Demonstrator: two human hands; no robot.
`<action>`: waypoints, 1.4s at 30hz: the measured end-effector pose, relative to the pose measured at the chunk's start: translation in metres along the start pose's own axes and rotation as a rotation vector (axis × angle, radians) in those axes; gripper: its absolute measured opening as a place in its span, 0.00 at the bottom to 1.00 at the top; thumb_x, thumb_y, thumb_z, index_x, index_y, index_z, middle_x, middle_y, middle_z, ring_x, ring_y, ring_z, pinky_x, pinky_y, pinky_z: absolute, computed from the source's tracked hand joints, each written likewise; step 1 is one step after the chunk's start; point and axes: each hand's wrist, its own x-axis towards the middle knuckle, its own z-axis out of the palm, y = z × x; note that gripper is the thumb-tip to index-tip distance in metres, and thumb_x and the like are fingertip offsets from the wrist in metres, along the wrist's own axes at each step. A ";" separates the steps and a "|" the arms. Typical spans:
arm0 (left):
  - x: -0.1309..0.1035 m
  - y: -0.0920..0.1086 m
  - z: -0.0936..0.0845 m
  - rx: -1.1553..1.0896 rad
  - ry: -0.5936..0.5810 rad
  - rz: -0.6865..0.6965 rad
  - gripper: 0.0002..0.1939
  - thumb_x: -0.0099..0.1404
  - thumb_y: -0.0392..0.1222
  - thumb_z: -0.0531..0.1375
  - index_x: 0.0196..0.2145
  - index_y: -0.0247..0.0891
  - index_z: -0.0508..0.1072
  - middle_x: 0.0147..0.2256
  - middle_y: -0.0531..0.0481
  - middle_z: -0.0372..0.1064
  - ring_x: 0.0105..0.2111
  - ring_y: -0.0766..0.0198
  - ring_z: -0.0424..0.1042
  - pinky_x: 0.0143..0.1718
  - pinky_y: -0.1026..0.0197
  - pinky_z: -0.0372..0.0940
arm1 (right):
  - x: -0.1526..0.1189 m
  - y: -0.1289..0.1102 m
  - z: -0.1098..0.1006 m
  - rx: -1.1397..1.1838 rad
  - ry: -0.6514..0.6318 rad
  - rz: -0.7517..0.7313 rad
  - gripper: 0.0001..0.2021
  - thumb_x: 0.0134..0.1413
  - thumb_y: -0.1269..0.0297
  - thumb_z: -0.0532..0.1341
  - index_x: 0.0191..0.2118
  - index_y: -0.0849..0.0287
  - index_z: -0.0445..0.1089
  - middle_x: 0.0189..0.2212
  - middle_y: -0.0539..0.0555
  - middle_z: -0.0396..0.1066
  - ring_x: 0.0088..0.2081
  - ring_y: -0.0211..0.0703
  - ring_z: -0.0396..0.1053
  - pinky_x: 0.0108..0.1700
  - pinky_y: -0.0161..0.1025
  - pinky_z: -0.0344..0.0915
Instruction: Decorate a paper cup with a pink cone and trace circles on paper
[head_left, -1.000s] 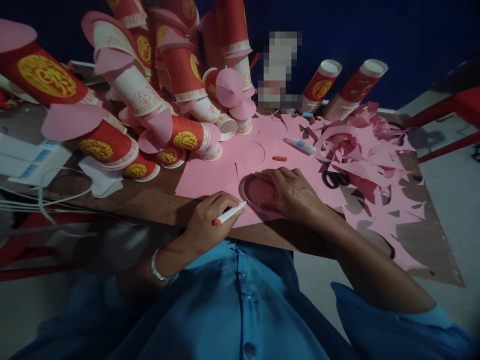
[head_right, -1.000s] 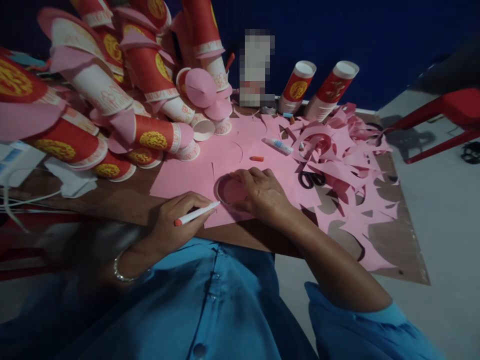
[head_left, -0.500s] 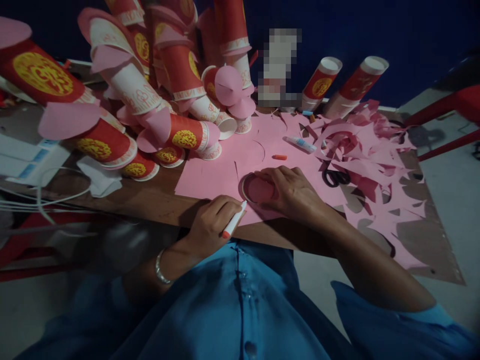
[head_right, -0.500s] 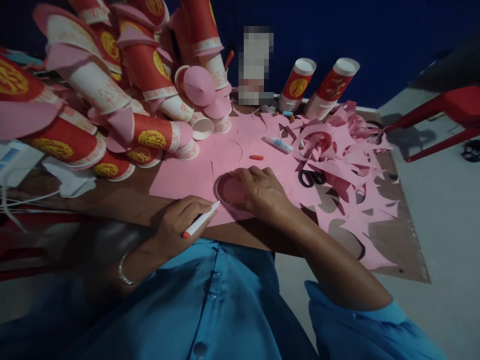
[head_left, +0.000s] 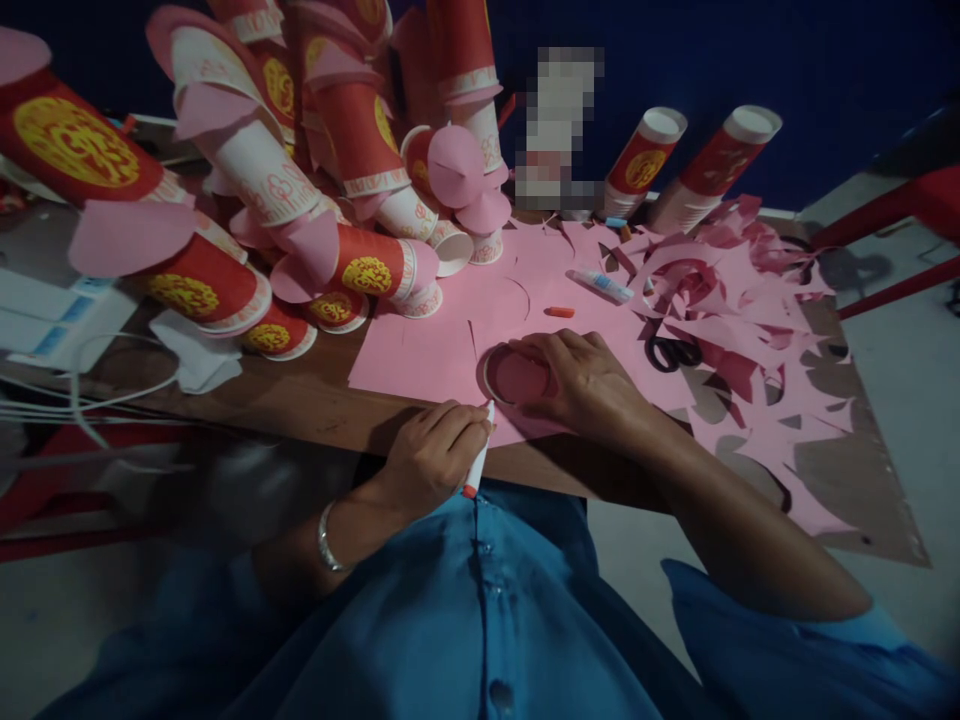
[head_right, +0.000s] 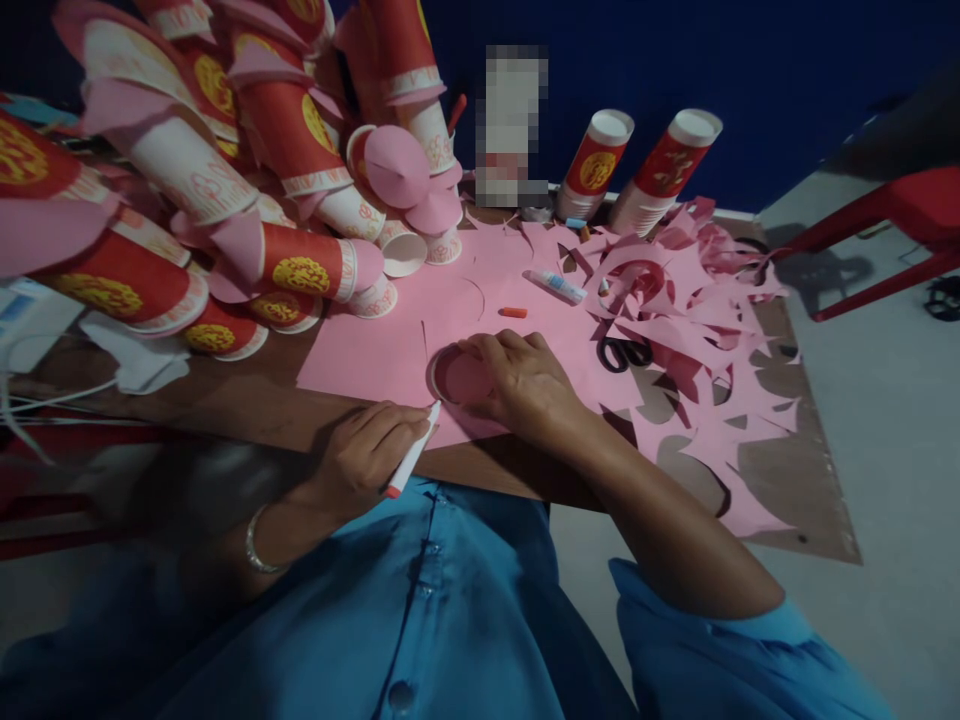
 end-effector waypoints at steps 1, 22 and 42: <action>-0.001 0.000 0.000 0.006 0.004 0.006 0.08 0.73 0.27 0.59 0.38 0.38 0.72 0.33 0.47 0.80 0.31 0.62 0.77 0.35 0.59 0.74 | 0.000 0.000 0.000 0.000 0.000 0.000 0.30 0.58 0.63 0.71 0.64 0.60 0.64 0.60 0.65 0.76 0.56 0.63 0.74 0.52 0.52 0.63; 0.049 -0.045 -0.004 -0.725 -0.128 -0.585 0.05 0.67 0.42 0.69 0.37 0.40 0.77 0.35 0.50 0.80 0.35 0.64 0.78 0.36 0.63 0.72 | 0.001 -0.002 0.006 -0.013 0.072 0.018 0.23 0.63 0.59 0.68 0.60 0.58 0.68 0.55 0.62 0.79 0.52 0.59 0.74 0.52 0.51 0.64; 0.051 -0.052 0.004 -0.703 -0.357 -0.696 0.06 0.64 0.43 0.70 0.36 0.41 0.78 0.33 0.53 0.80 0.32 0.65 0.77 0.36 0.62 0.71 | 0.004 0.008 -0.009 0.216 -0.049 0.057 0.38 0.55 0.61 0.73 0.70 0.54 0.62 0.64 0.61 0.73 0.61 0.62 0.74 0.62 0.58 0.67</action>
